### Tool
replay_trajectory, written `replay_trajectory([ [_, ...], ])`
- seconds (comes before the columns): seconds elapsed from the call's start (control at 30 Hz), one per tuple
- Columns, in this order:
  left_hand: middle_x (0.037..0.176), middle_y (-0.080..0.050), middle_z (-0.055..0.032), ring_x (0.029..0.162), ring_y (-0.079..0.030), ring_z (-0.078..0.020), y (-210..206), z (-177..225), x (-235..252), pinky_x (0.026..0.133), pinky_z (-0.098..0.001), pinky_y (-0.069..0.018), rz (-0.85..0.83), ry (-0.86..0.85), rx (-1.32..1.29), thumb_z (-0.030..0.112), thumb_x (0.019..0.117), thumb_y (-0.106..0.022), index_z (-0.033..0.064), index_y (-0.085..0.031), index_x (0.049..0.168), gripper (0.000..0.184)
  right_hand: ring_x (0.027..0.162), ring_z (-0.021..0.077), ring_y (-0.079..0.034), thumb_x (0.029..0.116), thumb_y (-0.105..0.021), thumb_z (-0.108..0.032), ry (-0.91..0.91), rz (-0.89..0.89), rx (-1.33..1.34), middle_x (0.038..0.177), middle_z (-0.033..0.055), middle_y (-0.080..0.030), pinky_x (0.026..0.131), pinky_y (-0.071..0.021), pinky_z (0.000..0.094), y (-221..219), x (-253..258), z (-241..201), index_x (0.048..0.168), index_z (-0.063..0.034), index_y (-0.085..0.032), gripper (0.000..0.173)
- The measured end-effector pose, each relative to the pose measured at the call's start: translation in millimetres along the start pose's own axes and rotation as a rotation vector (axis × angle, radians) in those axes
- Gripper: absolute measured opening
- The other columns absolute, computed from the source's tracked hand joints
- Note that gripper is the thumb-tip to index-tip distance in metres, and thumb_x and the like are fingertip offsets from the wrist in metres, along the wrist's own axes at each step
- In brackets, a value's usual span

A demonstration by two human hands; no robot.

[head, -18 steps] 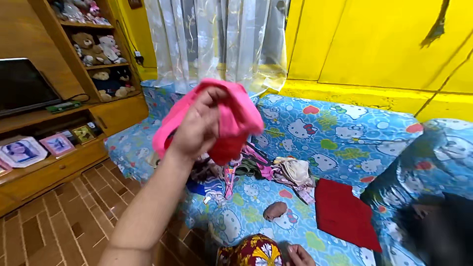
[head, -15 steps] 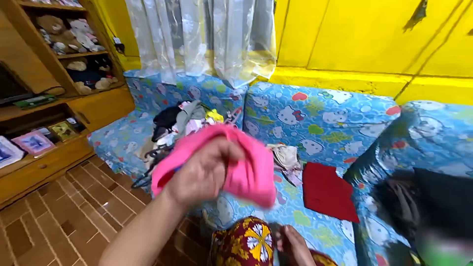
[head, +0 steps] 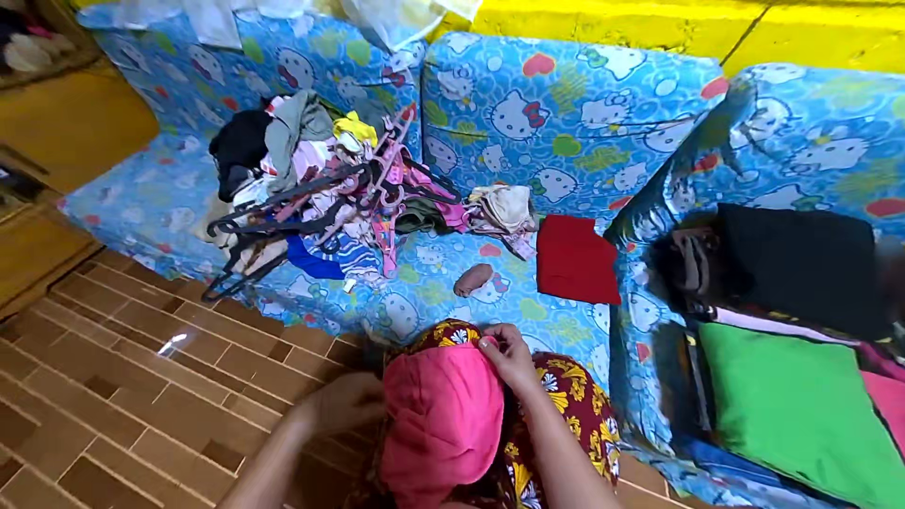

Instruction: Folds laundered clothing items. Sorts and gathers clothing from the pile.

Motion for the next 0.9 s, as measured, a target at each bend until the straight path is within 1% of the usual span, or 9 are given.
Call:
replay_trajectory([
  [0.13, 0.120, -0.066, -0.0266, 0.119, -0.062, -0.0379, 0.6, 17.3, 51.5, 0.107, -0.0506, -0.0453, 0.220, -0.153, 0.061, 0.010, 0.1026, -0.054, -0.0090, -0.067, 0.117, 0.027, 0.121, 0.0422, -0.059, 0.0868, -0.075, -0.033, 0.194, -0.238, -0.392, 0.115, 0.0200, -0.071, 0.107, -0.0364, 0.0656, 7.9, -5.5, -14.3, 0.104, -0.0013, -0.075, 0.036],
  [0.27, 0.145, -0.054, -0.0268, 0.139, -0.048, -0.0416, -26.8, 53.7, 111.9, 0.118, -0.0559, -0.0326, 0.062, -0.374, 0.108, 0.008, 0.0977, -0.062, -0.0058, -0.053, 0.143, 0.048, 0.111, 0.0423, -0.063, 0.0956, -0.067, -0.022, 0.189, -0.495, -0.646, 0.100, 0.0190, -0.073, 0.109, -0.0319, 0.0648, 12.7, -15.0, -47.2, 0.101, 0.0020, -0.073, 0.025],
  [0.37, 0.111, -0.069, -0.0284, 0.107, -0.067, -0.0381, -15.1, 84.9, 116.5, 0.098, -0.0516, -0.0508, 0.016, -0.548, 0.057, 0.008, 0.0966, -0.064, -0.0123, -0.065, 0.116, 0.028, 0.099, 0.0354, -0.066, 0.0968, -0.063, -0.017, 0.387, -0.549, -0.471, 0.090, 0.0173, -0.070, 0.106, -0.0389, 0.0573, 39.0, -21.4, -81.3, 0.093, 0.0037, -0.069, 0.022],
  [0.5, 0.078, -0.067, -0.0127, 0.076, -0.064, -0.0144, 51.0, 91.8, 83.3, 0.072, -0.0327, -0.0527, 0.081, -0.777, -0.004, 0.021, 0.0899, -0.065, -0.0075, -0.067, 0.081, 0.030, 0.079, 0.0165, -0.066, 0.0982, -0.060, -0.029, 0.650, -0.537, -0.364, 0.075, 0.0063, -0.066, 0.106, -0.0423, 0.0481, 100.1, -29.4, -121.4, 0.083, -0.0046, -0.067, 0.029],
  [0.63, 0.073, -0.061, 0.0083, 0.088, -0.063, 0.0022, 127.7, 76.0, 41.4, 0.097, -0.0239, -0.0489, 0.211, -0.899, -0.002, 0.043, 0.1002, -0.058, 0.0137, -0.057, 0.070, 0.042, 0.091, 0.0064, -0.063, 0.1018, -0.055, -0.045, 0.789, -0.422, -0.428, 0.080, -0.0037, -0.067, 0.108, -0.0380, 0.0385, 165.8, -26.3, -149.3, 0.085, -0.0156, -0.069, 0.037],
  [0.7, 0.072, -0.065, 0.0073, 0.088, -0.065, -0.0010, 151.4, 91.0, 18.6, 0.107, -0.0289, -0.0432, 0.335, -0.892, 0.256, 0.040, 0.1021, -0.054, 0.0127, -0.064, 0.070, 0.044, 0.096, 0.0135, -0.063, 0.1021, -0.051, -0.048, 0.830, -0.289, -0.655, 0.081, -0.0036, -0.067, 0.105, -0.0375, 0.0490, 180.3, -24.2, -167.3, 0.084, -0.0177, -0.068, 0.039],
  [0.77, 0.076, -0.069, 0.0015, 0.096, -0.068, -0.0160, 158.7, 118.2, 0.2, 0.111, -0.0515, -0.0382, 0.597, -0.778, 0.706, 0.035, 0.1018, -0.047, 0.0122, -0.069, 0.074, 0.042, 0.101, 0.0306, -0.068, 0.0981, -0.053, -0.037, 0.890, -0.051, -0.946, 0.085, 0.0045, -0.071, 0.099, -0.0413, 0.0684, 178.4, -24.2, -191.0, 0.082, -0.0138, -0.070, 0.032],
  [0.83, 0.100, -0.074, -0.0117, 0.120, -0.063, -0.0397, 156.8, 147.9, -9.6, 0.108, -0.0741, -0.0292, 0.823, -0.658, 1.013, 0.024, 0.0987, -0.051, 0.0069, -0.072, 0.088, 0.029, 0.114, 0.0466, -0.064, 0.0959, -0.058, -0.027, 0.904, 0.154, -1.143, 0.103, 0.0161, -0.073, 0.100, -0.0349, 0.0780, 171.1, -25.1, -215.0, 0.086, -0.0076, -0.070, 0.025],
  [0.9, 0.126, -0.068, -0.0177, 0.137, -0.048, -0.0487, 149.8, 163.9, -10.6, 0.110, -0.0796, -0.0208, 0.845, -0.571, 1.139, 0.019, 0.0930, -0.064, 0.0056, -0.071, 0.093, 0.016, 0.121, 0.0523, -0.058, 0.0937, -0.064, -0.026, 0.890, 0.168, -1.201, 0.113, 0.0207, -0.071, 0.103, -0.0290, 0.0815, 168.7, -24.4, -226.4, 0.087, -0.0061, -0.071, 0.022],
])
Point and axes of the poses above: each hand's wrist, its own x-axis towards the middle knuckle, its own y-axis out of the back of the hand, z = x × y, the point moved 3 cm from there along x, towards the middle knuckle
